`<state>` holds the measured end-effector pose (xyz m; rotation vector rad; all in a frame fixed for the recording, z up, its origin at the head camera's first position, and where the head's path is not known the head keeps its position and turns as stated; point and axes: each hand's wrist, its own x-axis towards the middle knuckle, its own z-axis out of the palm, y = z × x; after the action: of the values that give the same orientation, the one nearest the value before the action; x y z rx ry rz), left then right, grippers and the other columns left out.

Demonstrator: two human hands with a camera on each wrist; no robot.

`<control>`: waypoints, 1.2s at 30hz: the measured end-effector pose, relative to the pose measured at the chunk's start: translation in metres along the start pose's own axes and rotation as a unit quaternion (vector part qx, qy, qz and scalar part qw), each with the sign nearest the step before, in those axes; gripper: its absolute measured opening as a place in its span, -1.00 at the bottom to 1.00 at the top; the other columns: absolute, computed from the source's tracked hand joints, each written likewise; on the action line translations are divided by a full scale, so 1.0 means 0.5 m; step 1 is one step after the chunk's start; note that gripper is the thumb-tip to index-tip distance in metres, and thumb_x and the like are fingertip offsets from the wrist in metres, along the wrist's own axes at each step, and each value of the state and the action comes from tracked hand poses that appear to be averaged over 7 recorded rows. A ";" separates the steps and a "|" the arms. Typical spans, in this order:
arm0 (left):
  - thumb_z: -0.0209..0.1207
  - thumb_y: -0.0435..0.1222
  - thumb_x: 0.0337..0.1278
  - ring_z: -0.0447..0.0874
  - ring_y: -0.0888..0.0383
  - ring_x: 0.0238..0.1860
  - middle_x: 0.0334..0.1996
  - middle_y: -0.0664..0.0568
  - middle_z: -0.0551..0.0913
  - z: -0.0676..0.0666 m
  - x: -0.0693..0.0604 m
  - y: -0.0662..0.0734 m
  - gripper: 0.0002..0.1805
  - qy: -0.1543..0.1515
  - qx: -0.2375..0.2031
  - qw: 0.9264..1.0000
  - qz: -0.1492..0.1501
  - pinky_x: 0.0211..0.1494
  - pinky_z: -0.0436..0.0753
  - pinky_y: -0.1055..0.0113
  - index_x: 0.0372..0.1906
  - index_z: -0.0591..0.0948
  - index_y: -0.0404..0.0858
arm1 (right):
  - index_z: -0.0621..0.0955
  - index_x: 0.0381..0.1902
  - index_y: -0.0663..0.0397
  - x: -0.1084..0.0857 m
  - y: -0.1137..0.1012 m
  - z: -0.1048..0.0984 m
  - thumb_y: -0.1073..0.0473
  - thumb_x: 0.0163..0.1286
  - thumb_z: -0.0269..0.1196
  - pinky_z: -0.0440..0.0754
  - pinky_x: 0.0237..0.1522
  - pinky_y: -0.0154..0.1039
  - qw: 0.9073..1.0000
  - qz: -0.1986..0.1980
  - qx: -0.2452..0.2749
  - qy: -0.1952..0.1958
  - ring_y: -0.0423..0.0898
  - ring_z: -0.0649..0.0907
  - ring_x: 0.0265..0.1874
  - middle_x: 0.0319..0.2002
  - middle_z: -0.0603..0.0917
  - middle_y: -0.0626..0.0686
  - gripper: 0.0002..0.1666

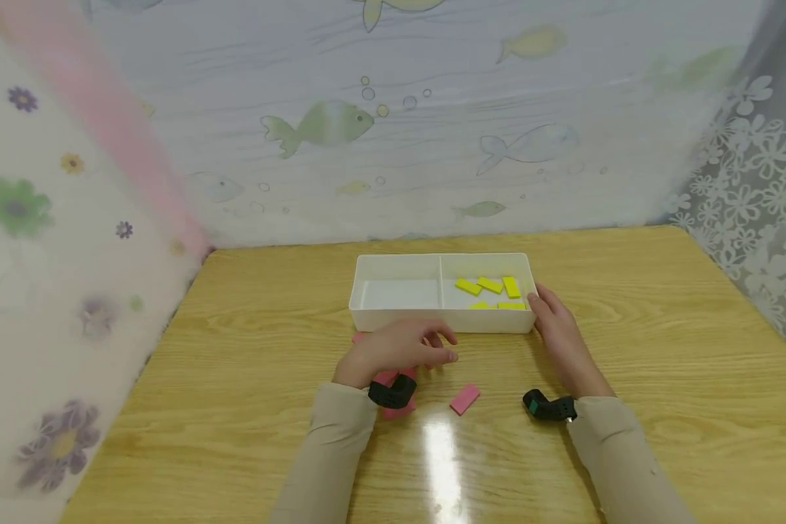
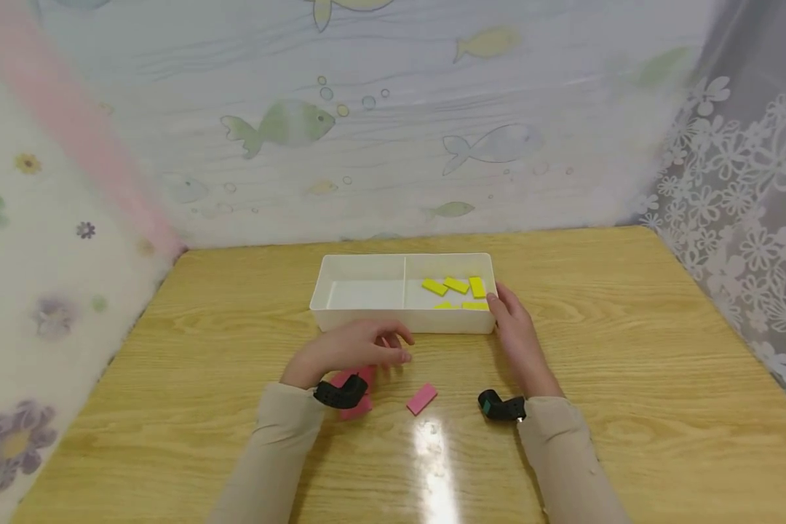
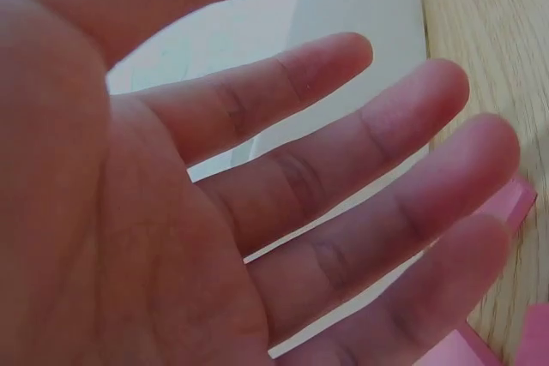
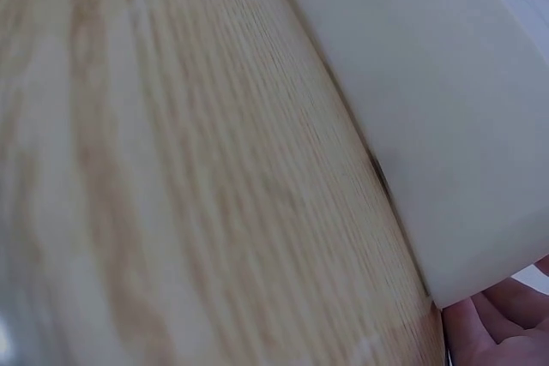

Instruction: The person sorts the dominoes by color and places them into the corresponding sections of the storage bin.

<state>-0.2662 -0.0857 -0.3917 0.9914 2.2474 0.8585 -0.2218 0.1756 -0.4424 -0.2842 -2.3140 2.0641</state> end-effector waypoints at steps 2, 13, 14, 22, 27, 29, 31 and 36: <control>0.14 0.02 0.04 0.59 0.18 -0.44 -0.39 0.20 0.58 0.001 0.000 0.004 -0.59 0.001 0.009 1.000 -0.001 -0.35 0.51 0.40 -0.04 0.52 -0.09 | -0.07 0.40 -0.02 0.000 0.000 0.000 -0.26 0.35 -0.16 0.02 0.27 -0.06 1.000 0.003 0.005 0.002 -0.09 -0.02 0.33 0.38 -0.09 0.02 -0.19; 0.14 0.00 0.04 0.50 0.34 -0.40 -0.41 0.24 0.55 0.021 0.003 0.027 -0.60 -0.018 0.058 0.998 -0.006 -0.27 0.46 0.44 -0.04 0.51 -0.09 | -0.07 0.39 0.04 -0.001 -0.002 0.002 -0.23 0.36 -0.15 0.02 0.27 -0.08 1.000 0.003 0.014 0.010 -0.10 -0.03 0.33 0.38 -0.09 0.04 -0.19; 0.14 0.00 0.05 0.51 0.33 -0.41 -0.42 0.23 0.55 0.023 0.004 0.029 -0.60 -0.021 0.059 0.998 -0.006 -0.27 0.46 0.44 -0.04 0.51 -0.10 | -0.07 0.39 0.04 -0.002 -0.002 0.003 -0.23 0.36 -0.15 0.03 0.27 -0.08 1.000 0.004 0.013 0.010 -0.10 -0.03 0.33 0.38 -0.09 0.04 -0.19; 0.10 0.02 0.09 0.50 0.36 -0.45 -0.42 0.25 0.55 0.036 0.008 0.037 -0.60 -0.027 0.091 0.995 -0.014 -0.27 0.45 0.46 -0.03 0.51 -0.11 | -0.08 0.39 0.04 -0.004 0.004 0.002 -0.23 0.36 -0.16 0.04 0.26 -0.08 1.000 0.005 0.009 0.008 -0.09 -0.02 0.33 0.38 -0.08 0.04 -0.20; 0.11 0.02 0.07 0.48 0.35 -0.41 -0.42 0.23 0.53 0.034 0.012 0.036 -0.52 -0.020 0.085 0.996 -0.015 -0.29 0.45 0.45 0.07 0.44 -0.13 | -0.04 0.39 0.04 -0.001 0.000 0.001 -0.23 0.36 -0.15 0.08 0.25 -0.05 1.000 -0.013 -0.006 0.012 -0.07 0.01 0.33 0.38 -0.04 0.06 -0.20; 0.12 0.03 0.05 0.47 0.35 -0.42 -0.43 0.24 0.53 0.036 0.013 0.036 -0.53 -0.019 0.093 0.995 -0.015 -0.31 0.45 0.46 0.04 0.46 -0.11 | -0.02 0.39 0.04 -0.001 -0.003 0.001 -0.22 0.36 -0.14 0.10 0.24 -0.04 1.000 -0.017 -0.012 0.015 -0.06 0.02 0.33 0.37 -0.03 0.06 -0.21; 0.12 0.05 0.04 0.47 0.36 -0.42 -0.43 0.26 0.53 0.041 0.014 0.038 -0.55 -0.023 0.104 0.994 -0.018 -0.33 0.44 0.47 0.00 0.48 -0.09 | -0.02 0.39 0.03 -0.002 -0.004 0.000 -0.22 0.36 -0.14 0.10 0.24 -0.04 1.000 -0.013 -0.014 0.016 -0.06 0.01 0.33 0.37 -0.03 0.05 -0.21; 0.11 0.07 0.03 0.46 0.40 -0.38 -0.38 0.31 0.54 0.060 0.019 0.041 -0.61 -0.026 0.144 0.989 -0.026 -0.29 0.44 0.48 -0.09 0.54 -0.04 | 0.00 0.39 0.05 -0.002 -0.005 0.000 -0.23 0.35 -0.14 0.11 0.24 -0.04 1.000 -0.007 -0.021 0.019 -0.06 0.02 0.32 0.37 -0.01 0.06 -0.21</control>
<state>-0.2423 -0.0571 -0.3985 1.0622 2.3848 0.4883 -0.2211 0.1750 -0.4400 -0.3049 -2.3333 1.9868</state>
